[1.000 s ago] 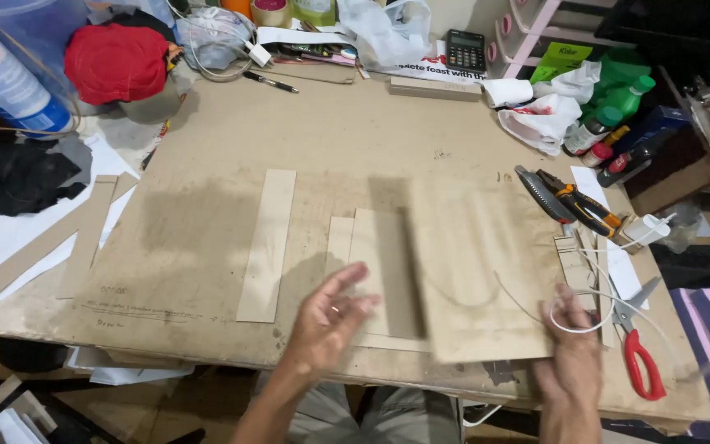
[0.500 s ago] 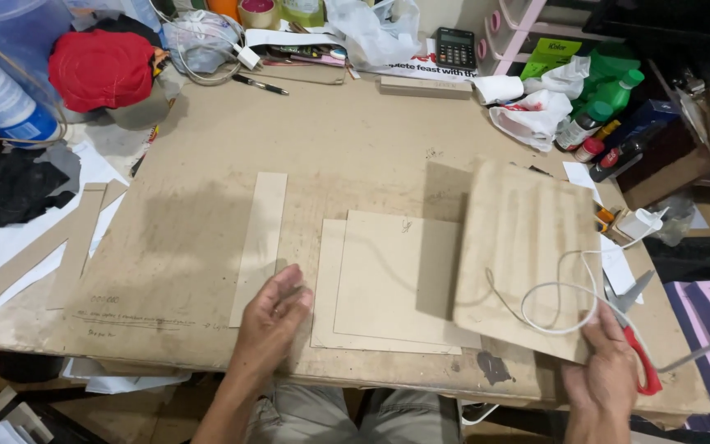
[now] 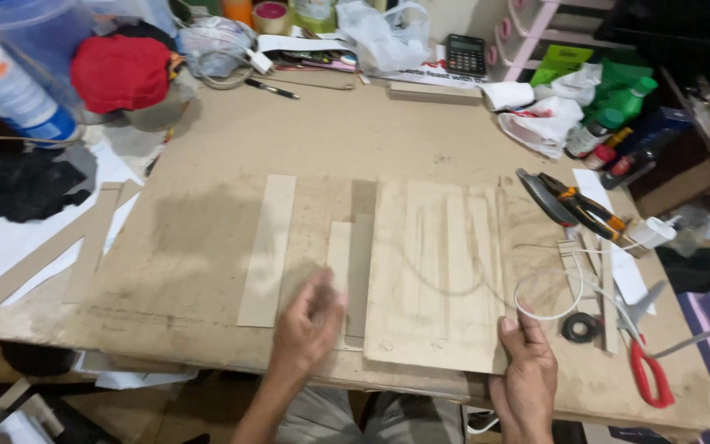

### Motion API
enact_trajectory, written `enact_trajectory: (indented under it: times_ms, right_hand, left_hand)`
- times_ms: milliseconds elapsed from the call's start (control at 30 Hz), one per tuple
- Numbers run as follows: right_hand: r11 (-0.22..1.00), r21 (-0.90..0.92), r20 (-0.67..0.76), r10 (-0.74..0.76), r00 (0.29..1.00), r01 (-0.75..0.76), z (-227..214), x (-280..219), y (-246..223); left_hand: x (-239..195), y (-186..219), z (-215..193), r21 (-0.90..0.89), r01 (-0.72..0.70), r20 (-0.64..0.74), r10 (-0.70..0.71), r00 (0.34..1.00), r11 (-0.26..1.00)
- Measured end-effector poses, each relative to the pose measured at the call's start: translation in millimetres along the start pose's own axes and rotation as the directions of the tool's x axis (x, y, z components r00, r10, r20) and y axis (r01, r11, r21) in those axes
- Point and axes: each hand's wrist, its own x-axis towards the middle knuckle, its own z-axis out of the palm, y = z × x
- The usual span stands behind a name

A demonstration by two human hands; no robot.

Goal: Arranging cardboard strips on a template and marking them with a pen for cutting and assembly.

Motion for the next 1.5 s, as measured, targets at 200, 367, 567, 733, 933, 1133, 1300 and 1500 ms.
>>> enact_trajectory:
  times_ms: [200,367,567,733,933,1133,1300,1500]
  right_hand:
    - [1.0,0.0,-0.01,-0.025,1.0,0.025,-2,23,9]
    - [1.0,-0.017,0.063,0.023,0.998,-0.022,18,13,14]
    - [0.994,-0.061,0.094,0.091,0.991,-0.086,52,-10,17]
    - [0.973,-0.229,0.251,0.049,0.967,0.01,79,-21,39]
    - [0.955,-0.298,0.401,0.111,0.909,0.015,110,-40,66]
    - [0.923,-0.381,0.44,0.237,0.866,-0.059,124,-46,67]
    - [0.946,-0.234,0.625,-0.029,0.78,0.223,117,-24,107]
    - [0.909,-0.28,0.651,-0.058,0.757,0.31,117,-41,110]
  left_hand:
    - [59,-31,-58,0.508,0.065,-0.271,0.088,0.958,0.859]
    - [71,-49,-86,0.428,0.053,-0.22,0.047,0.974,0.902]
    - [47,-56,-92,0.123,-0.012,-0.262,0.045,0.964,0.992]
    - [53,-89,-76,-0.052,-0.144,-0.408,0.111,0.906,0.988]
    - [37,-139,-101,0.343,-0.477,-0.561,0.584,0.587,0.809]
    - [30,-307,-194,0.404,-0.176,-0.91,0.413,0.02,0.898]
    - [57,-415,-222,0.044,0.327,-0.817,-0.155,0.556,0.944]
    - [111,-345,-226,0.26,0.113,-0.634,0.081,0.769,0.959]
